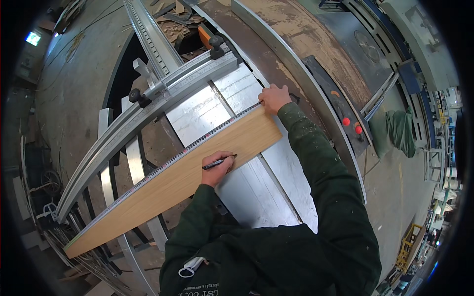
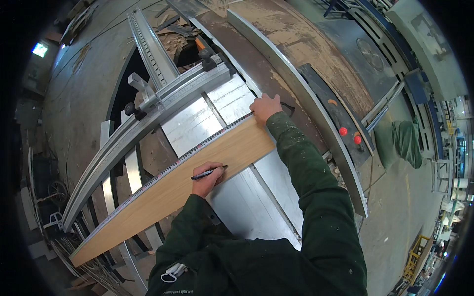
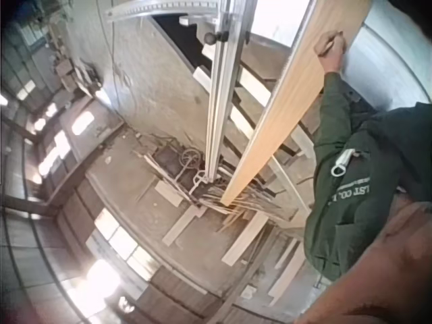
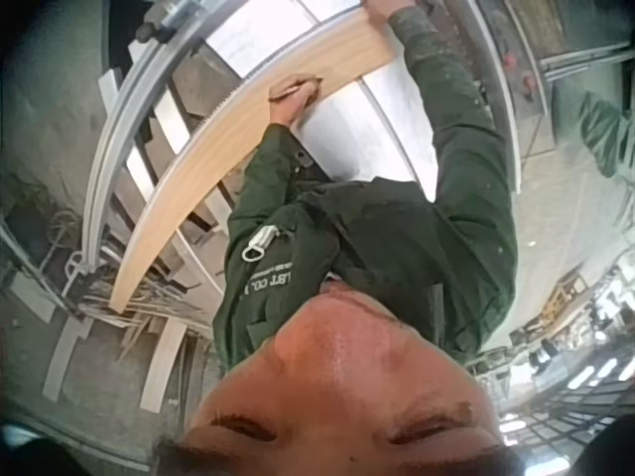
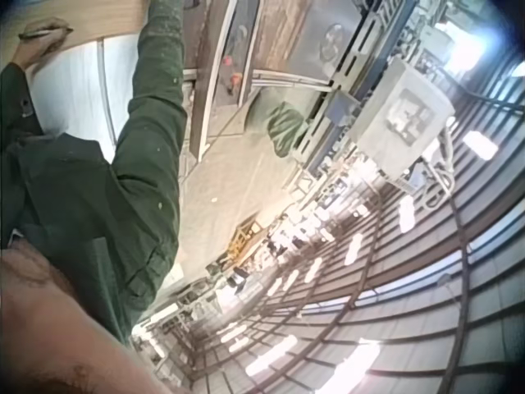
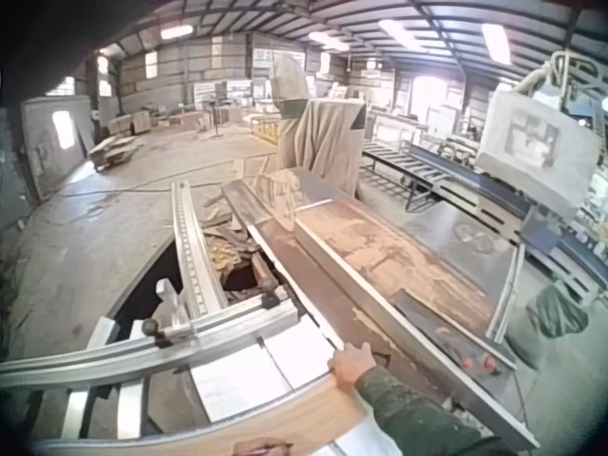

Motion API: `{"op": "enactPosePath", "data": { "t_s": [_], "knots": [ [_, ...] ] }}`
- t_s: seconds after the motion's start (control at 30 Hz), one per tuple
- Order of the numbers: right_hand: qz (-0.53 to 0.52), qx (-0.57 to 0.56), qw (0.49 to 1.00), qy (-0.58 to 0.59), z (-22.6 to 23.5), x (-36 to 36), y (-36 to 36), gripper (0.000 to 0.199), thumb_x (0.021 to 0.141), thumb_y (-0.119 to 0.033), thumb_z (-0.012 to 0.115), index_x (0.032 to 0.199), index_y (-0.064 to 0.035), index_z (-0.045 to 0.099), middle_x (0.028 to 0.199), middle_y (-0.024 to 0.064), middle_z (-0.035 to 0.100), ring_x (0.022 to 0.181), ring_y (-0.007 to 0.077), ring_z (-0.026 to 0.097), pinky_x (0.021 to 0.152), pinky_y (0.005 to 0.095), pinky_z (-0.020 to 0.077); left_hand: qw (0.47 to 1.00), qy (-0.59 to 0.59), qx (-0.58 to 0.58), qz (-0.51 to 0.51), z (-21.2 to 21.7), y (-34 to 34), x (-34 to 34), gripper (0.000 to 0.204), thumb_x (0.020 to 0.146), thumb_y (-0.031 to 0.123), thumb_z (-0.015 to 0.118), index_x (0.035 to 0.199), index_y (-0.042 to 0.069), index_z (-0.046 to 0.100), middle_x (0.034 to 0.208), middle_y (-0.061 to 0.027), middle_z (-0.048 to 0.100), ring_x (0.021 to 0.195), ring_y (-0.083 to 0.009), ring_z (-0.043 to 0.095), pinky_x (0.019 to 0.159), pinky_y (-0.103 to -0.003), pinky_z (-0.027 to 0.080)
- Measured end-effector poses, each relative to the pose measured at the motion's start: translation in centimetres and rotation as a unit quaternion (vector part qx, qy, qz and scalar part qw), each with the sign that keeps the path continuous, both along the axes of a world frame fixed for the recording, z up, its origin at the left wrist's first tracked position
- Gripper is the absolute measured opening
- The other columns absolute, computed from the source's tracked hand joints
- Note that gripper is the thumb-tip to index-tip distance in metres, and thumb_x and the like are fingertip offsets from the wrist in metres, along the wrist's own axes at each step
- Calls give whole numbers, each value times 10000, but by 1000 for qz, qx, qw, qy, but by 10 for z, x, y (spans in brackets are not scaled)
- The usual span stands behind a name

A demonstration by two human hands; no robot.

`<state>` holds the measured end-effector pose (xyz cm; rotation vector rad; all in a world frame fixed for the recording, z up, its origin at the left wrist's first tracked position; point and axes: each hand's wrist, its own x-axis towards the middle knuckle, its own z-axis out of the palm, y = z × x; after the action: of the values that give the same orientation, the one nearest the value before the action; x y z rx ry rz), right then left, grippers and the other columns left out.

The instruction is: The person measures and marks a wooden board using a tape measure and a marker, then positions and slides the board along the guide fence of a table saw.

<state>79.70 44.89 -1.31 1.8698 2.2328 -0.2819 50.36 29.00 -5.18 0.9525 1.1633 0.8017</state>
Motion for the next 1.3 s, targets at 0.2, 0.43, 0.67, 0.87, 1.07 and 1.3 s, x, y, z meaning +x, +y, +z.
{"op": "enactPosePath", "data": {
  "t_s": [0.2, 0.43, 0.67, 0.87, 1.07, 1.3],
  "knots": [
    [-12, -24, 1000, 1, 1, -1, 2, 191, 864, -174, 690, 1026, -238, 768, 1111, -10, 688, 1197, 221, 571, 958, 575, 388, 1000, -6, -11, 3, 0, -1, 0, 138, 879, 41, 689, 980, -34, 744, 738, -30, 687, 623, -73, 594, 572, -240, 483],
    [-4, -12, 1000, -1, 1, -1, 1, 149, 893, -204, 654, 987, -219, 770, 1075, -16, 686, 1144, 215, 577, 929, 565, 393, 1000, 8, -8, 1, 0, 1, -1, 131, 874, 47, 694, 963, -33, 748, 737, -32, 692, 629, -76, 601, 579, -241, 488],
    [-8, -18, 1000, -2, -1, 0, 3, 163, 864, -190, 680, 996, -236, 764, 1112, -18, 691, 1174, 218, 585, 943, 574, 397, 1000, 5, 22, -7, -7, 0, 0, 130, 910, 52, 697, 993, -44, 725, 735, -43, 666, 589, -90, 574, 517, -252, 447],
    [-6, -11, 1000, 0, -1, -1, 2, 152, 876, -194, 666, 986, -225, 766, 1097, -17, 691, 1159, 215, 584, 935, 570, 398, 1000, 12, 19, -5, -9, 0, -1, 130, 891, 52, 698, 979, -34, 738, 736, -35, 680, 612, -82, 593, 554, -247, 474],
    [-5, -6, 1000, 2, 0, -1, 1, 155, 885, -198, 659, 992, -217, 769, 1081, -18, 692, 1147, 212, 583, 931, 567, 402, 1000, 9, 16, -4, -7, 0, -2, 141, 873, 54, 697, 975, -29, 751, 747, -34, 704, 640, -77, 617, 596, -243, 504],
    [-8, -11, 1000, 3, 3, -2, 2, 150, 880, -185, 660, 980, -212, 768, 1077, -18, 691, 1141, 216, 580, 936, 575, 396, 999, 7, 37, 1, -8, 0, 0, 105, 905, 40, 701, 966, -43, 723, 729, -46, 668, 587, -94, 580, 520, -254, 450]
  ]
}}
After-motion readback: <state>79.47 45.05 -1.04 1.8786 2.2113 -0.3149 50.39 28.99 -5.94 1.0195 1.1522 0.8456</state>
